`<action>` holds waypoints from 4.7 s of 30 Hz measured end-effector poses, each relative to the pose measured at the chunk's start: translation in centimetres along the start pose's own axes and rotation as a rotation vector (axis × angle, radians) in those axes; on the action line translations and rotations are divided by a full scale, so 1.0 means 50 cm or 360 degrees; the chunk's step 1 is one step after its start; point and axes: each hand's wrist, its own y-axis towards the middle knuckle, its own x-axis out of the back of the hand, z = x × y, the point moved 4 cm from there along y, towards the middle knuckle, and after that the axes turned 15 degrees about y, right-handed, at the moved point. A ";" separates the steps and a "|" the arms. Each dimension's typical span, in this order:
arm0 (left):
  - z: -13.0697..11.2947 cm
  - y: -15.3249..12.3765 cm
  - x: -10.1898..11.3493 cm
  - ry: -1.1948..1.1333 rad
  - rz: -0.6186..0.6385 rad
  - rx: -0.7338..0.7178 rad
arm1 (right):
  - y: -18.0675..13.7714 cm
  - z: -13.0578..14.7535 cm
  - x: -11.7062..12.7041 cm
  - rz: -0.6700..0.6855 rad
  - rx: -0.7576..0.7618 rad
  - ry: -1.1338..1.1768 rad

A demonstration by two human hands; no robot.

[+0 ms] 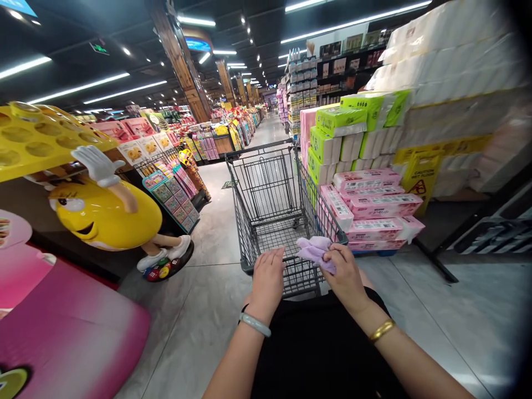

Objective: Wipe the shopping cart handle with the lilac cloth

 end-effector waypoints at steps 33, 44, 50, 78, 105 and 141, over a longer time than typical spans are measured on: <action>0.056 -0.010 -0.026 -0.0171 0.0013 0.0308 | -0.075 0.044 -0.177 0.0308 0.0143 0.0158; 0.056 -0.016 -0.018 -0.0117 -0.0045 0.0262 | -0.059 0.015 -0.095 0.0228 0.0224 -0.0025; 0.021 -0.015 -0.011 0.0069 -0.0031 0.0311 | -0.032 -0.006 -0.044 0.0183 0.0123 -0.0111; -0.140 0.035 -0.038 -0.0060 -0.0028 -0.0079 | -0.058 -0.104 0.032 0.0042 -0.0106 -0.0156; -0.080 -0.064 -0.044 0.0141 -0.0253 -0.0145 | -0.055 -0.012 -0.051 0.0168 -0.0067 0.0184; 0.004 -0.218 -0.133 0.0123 -0.0207 0.0162 | -0.116 0.037 -0.179 0.0714 0.0041 0.0179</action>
